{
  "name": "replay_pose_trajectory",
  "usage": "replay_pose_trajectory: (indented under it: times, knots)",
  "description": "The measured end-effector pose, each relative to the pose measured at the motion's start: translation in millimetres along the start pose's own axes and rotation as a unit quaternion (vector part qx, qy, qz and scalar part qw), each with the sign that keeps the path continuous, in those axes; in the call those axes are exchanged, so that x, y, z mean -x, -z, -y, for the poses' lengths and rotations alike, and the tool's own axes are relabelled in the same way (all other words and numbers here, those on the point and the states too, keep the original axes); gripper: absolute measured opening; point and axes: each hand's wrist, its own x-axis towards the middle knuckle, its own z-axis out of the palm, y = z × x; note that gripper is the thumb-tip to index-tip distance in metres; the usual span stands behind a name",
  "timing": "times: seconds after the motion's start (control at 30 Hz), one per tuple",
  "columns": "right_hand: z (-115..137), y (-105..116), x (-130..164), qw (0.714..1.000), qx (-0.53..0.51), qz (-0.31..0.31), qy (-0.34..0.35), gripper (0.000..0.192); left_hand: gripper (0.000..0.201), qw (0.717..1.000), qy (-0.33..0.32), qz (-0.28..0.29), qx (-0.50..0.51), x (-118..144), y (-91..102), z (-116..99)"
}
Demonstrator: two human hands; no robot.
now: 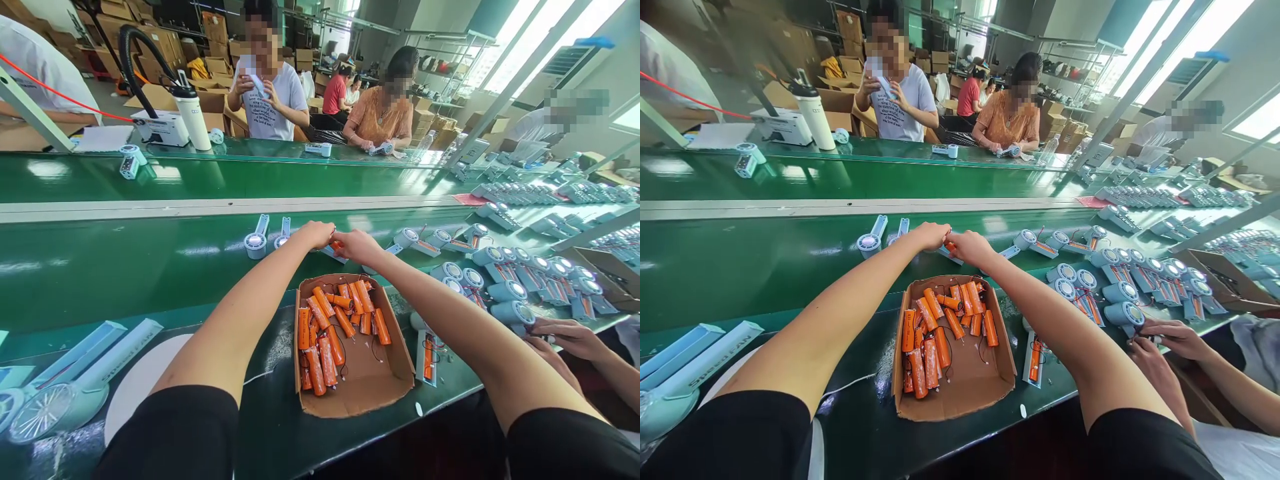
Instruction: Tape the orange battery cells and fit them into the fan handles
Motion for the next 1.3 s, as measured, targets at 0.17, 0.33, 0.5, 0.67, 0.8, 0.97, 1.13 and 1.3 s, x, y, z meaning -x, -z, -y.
replay_pose_trajectory:
  times: [0.17, 0.33, 0.5, 0.67, 0.8, 0.97, 1.13, 1.3]
  knots:
    - [3, 3, -8, 0.998, 0.056, 0.033, -0.002, 0.040, 0.044, 1.000, 0.010, -0.007, 0.017, -6, -2.2, -4]
    - [3, 8, -14, 0.997, 0.067, 0.045, 0.013, 0.042, 0.045, 1.000, 0.012, -0.005, 0.027, -9, -1.0, -7]
    - [-6, 13, -6, 0.998, 0.050, 0.033, 0.019, 0.036, 0.042, 0.999, 0.011, -0.012, 0.035, -12, 0.7, -12]
    - [-21, 13, 15, 1.000, 0.029, 0.001, 0.011, 0.034, 0.041, 0.998, 0.011, -0.023, 0.055, -15, -2.6, -19]
    - [-27, 13, 18, 0.999, 0.020, 0.015, 0.032, 0.037, 0.041, 0.998, 0.010, -0.021, 0.063, -20, -3.5, -21]
    - [-28, 12, 10, 0.998, 0.044, 0.034, 0.033, 0.039, 0.045, 0.998, 0.008, -0.023, 0.061, -28, -3.3, -23]
    - [-31, 8, 6, 0.992, 0.084, 0.082, 0.046, 0.050, 0.040, 0.998, 0.025, -0.027, 0.060, -35, -4.9, -25]
    - [-22, 3, -11, 0.991, 0.075, 0.110, 0.029, 0.047, 0.040, 0.997, 0.034, -0.030, 0.060, -39, -7.9, -29]
